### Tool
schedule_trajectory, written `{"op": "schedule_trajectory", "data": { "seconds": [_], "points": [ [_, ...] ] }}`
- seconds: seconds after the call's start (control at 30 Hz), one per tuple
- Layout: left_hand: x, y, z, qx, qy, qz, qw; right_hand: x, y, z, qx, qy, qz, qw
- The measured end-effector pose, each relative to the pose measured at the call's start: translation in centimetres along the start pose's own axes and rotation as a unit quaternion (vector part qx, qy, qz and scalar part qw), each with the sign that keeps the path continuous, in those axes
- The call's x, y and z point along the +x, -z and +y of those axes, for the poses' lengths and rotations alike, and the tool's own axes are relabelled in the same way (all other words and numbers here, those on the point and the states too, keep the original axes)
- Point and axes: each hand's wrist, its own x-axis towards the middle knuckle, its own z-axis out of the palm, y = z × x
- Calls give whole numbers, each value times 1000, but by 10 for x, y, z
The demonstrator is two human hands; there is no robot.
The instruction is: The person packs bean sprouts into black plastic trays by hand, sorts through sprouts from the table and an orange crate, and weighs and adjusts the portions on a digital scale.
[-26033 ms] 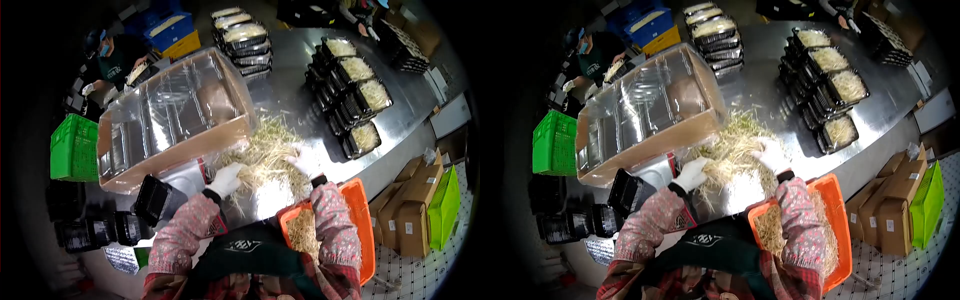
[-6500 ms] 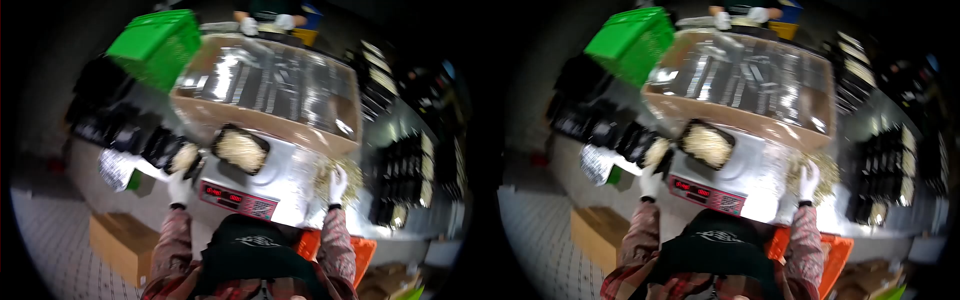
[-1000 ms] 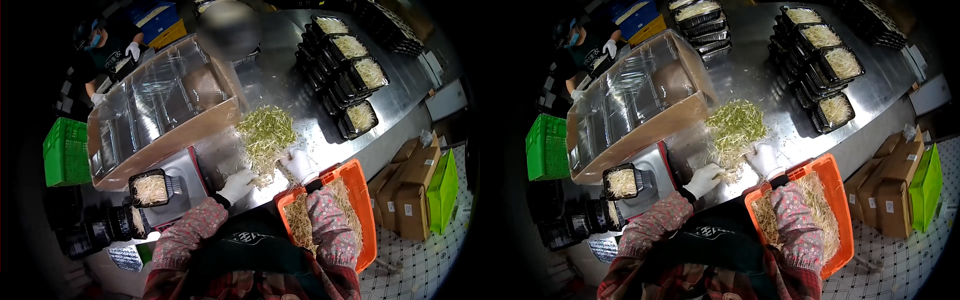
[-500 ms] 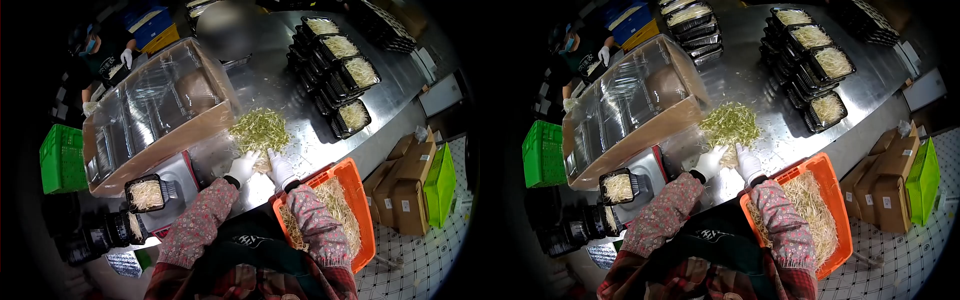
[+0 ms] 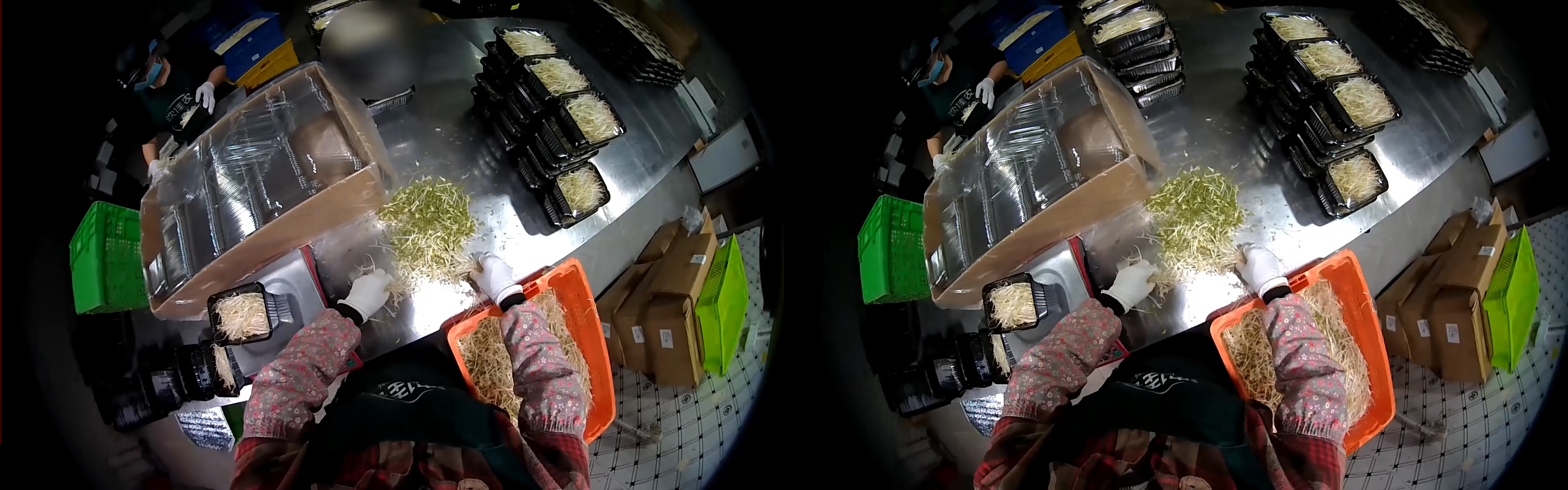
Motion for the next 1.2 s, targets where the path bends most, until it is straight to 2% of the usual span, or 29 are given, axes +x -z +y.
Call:
{"op": "schedule_trajectory", "data": {
  "seconds": [0.07, 0.13, 0.2, 0.27, 0.33, 0.4, 0.47, 0.5, 0.53, 0.57, 0.67, 0.7, 0.73, 0.8, 0.83, 0.87, 0.93, 0.97, 1.03, 1.07, 1.1, 1.13, 1.2],
  "points": [
    [-13, 24, 20, -31, -12, 12, 999, -9, 16, -13, 46, 9, 64, 997],
    [-23, 28, 39, -162, -103, 91, 977, -14, 38, -48, 110, 7, 10, 994],
    [-23, 16, 56, -156, -104, 119, 975, -10, 14, -68, 131, 57, -2, 990],
    [-25, -4, 57, -113, -80, 109, 984, -6, -19, -71, 90, 125, -9, 988],
    [-36, -2, 56, -105, -68, 123, 984, -13, -26, -66, 10, 123, 15, 992],
    [-40, 4, 58, -97, -55, 138, 984, -24, -27, -65, -8, 125, 26, 992],
    [-33, 14, 65, -32, -25, 123, 992, -32, -24, -68, -27, 123, 35, 991],
    [-24, 27, 73, -17, -21, 49, 998, -33, -19, -79, -52, 109, -28, 992],
    [-12, 27, 73, -19, -21, 49, 998, -33, -18, -87, -76, 94, -92, 988],
    [-2, 28, 73, -14, -41, 37, 998, -33, -31, -86, -98, 102, -32, 989],
    [19, -5, 48, -68, -88, 112, 987, -9, -71, -60, -97, 101, -13, 990],
    [23, -3, 43, -48, -78, 90, 992, -12, -66, -56, -33, 153, 74, 985],
    [25, -2, 39, -29, -67, 67, 995, -11, -60, -50, -33, 153, 76, 985],
    [17, 3, 35, -42, -52, 95, 993, -7, -41, -39, -4, 99, 28, 995],
    [11, 9, 28, -30, -59, 67, 996, -8, -27, -34, 24, 104, 55, 993],
    [6, 15, 22, -18, -65, 39, 997, -7, -12, -30, 14, 25, 18, 999],
    [1, 12, 15, -33, -88, 47, 994, -8, 20, -37, 165, -56, -33, 984],
    [0, 13, 19, -56, -101, 59, 992, -12, 33, -53, 215, -49, -34, 975],
    [-4, 15, 40, -77, -106, 91, 987, -7, 13, -76, 208, -20, -34, 977],
    [-2, 11, 48, -87, -68, 86, 990, -4, 0, -81, 202, 8, -33, 979],
    [-4, 6, 50, -89, -54, 119, 987, 6, -32, -70, 125, 59, -32, 990],
    [-7, 3, 50, -90, -40, 152, 983, 5, -34, -77, 82, 66, -52, 993],
    [-21, 18, 39, -127, -19, 136, 982, 5, -55, -62, 122, 75, -3, 990]
  ]
}}
